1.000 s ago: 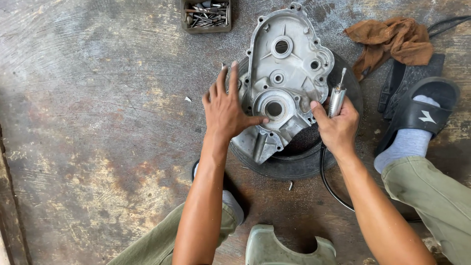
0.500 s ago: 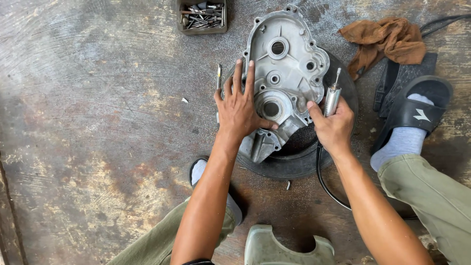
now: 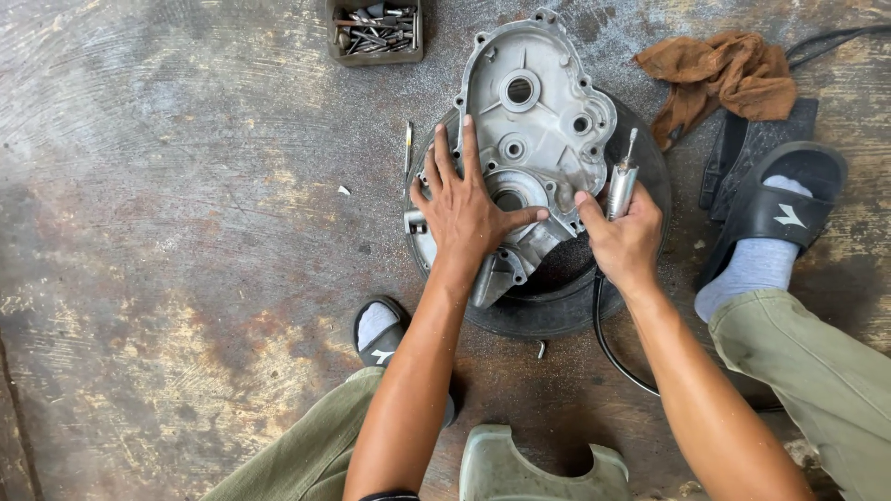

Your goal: The person uses a rotary tool to clean the inside of a metallic engine casing, then wipes the surface with a cloth. They flip the casing over and continue cleaning the other side with the rotary tool.

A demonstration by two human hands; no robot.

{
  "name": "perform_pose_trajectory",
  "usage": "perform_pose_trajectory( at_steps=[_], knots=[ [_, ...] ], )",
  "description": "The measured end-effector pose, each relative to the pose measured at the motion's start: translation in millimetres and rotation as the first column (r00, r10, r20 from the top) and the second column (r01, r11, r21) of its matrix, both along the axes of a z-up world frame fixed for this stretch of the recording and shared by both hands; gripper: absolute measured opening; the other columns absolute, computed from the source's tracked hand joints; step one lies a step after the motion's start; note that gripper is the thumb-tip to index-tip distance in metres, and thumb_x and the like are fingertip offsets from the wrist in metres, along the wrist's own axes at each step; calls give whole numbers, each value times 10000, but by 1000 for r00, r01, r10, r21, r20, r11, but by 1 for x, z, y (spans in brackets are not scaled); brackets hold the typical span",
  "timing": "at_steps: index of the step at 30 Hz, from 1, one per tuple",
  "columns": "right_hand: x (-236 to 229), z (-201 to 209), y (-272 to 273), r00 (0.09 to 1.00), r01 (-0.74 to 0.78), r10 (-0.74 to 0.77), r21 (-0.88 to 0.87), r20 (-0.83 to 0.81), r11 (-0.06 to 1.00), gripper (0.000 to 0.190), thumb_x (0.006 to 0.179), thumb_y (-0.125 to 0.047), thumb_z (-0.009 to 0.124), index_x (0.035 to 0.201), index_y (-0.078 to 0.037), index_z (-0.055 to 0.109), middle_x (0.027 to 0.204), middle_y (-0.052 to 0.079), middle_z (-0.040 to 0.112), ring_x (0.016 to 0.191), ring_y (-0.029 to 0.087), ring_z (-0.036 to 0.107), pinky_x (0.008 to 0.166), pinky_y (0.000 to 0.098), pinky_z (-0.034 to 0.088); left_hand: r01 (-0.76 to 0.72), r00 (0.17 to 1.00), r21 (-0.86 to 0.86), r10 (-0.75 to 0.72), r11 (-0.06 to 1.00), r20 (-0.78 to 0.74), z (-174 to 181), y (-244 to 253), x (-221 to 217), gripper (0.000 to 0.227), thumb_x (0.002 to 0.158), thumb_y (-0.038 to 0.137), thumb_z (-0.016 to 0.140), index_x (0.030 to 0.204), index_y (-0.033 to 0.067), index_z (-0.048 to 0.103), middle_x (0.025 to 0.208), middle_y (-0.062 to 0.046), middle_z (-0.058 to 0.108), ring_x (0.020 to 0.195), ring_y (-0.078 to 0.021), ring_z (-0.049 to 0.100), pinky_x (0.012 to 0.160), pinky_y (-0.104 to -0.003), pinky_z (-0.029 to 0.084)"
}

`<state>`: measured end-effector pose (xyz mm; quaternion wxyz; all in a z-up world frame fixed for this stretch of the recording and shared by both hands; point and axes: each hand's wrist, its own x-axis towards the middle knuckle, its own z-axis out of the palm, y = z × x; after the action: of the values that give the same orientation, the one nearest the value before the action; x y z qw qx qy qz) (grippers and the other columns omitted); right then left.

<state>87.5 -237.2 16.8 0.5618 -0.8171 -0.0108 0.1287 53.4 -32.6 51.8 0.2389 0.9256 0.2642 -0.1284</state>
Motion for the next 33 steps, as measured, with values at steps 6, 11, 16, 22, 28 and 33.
perform_pose_trajectory(
  at_steps=[6,11,16,22,28,33],
  knots=[
    [-1,3,3,1000,28,-28,26,-1,999,160,984,-44,757,973,-10,601,679,108,601,463,172,581,506,314,517,-67,998,-63,68,996,9,-16,-2,3,1584,480,760,941,1664,263,15,1676,-205,145,1549,-404,142,1171,-672,107],
    [-1,-3,2,1000,26,-26,2,-14,1000,164,966,-67,759,969,-22,602,689,100,594,475,172,570,499,324,496,-140,990,-84,142,987,15,-15,-4,5,1521,535,679,955,1662,287,12,1636,-185,196,1530,-397,172,1184,-641,104],
    [-2,-5,1,999,22,-22,8,-25,1000,154,976,-66,746,971,-24,598,702,101,593,484,167,566,517,320,513,-204,978,-84,207,975,22,-26,-2,8,1546,526,661,967,1660,283,-13,1615,-187,202,1509,-408,202,1182,-630,121],
    [-1,-7,2,999,42,-42,12,-11,999,163,942,-61,761,942,-16,604,690,117,591,486,187,557,486,339,484,-390,920,-147,390,909,-32,-7,7,13,1493,586,510,994,1660,226,-3,1597,-282,224,1466,-520,256,1140,-666,197],
    [-1,-8,-2,1000,-6,7,44,-14,999,178,968,-97,746,982,-34,580,720,102,574,504,171,556,496,320,485,-454,891,-105,449,885,-65,-11,19,3,1481,606,486,979,1656,225,-31,1592,-281,223,1465,-521,253,1126,-672,209],
    [-1,18,16,1000,30,-30,-14,-8,999,185,949,-108,770,958,-44,597,733,93,581,566,193,564,544,346,485,-161,903,175,74,971,423,6,-9,-26,822,866,378,766,1533,73,395,1452,-245,462,1348,-432,453,1086,-586,314]
  ],
)
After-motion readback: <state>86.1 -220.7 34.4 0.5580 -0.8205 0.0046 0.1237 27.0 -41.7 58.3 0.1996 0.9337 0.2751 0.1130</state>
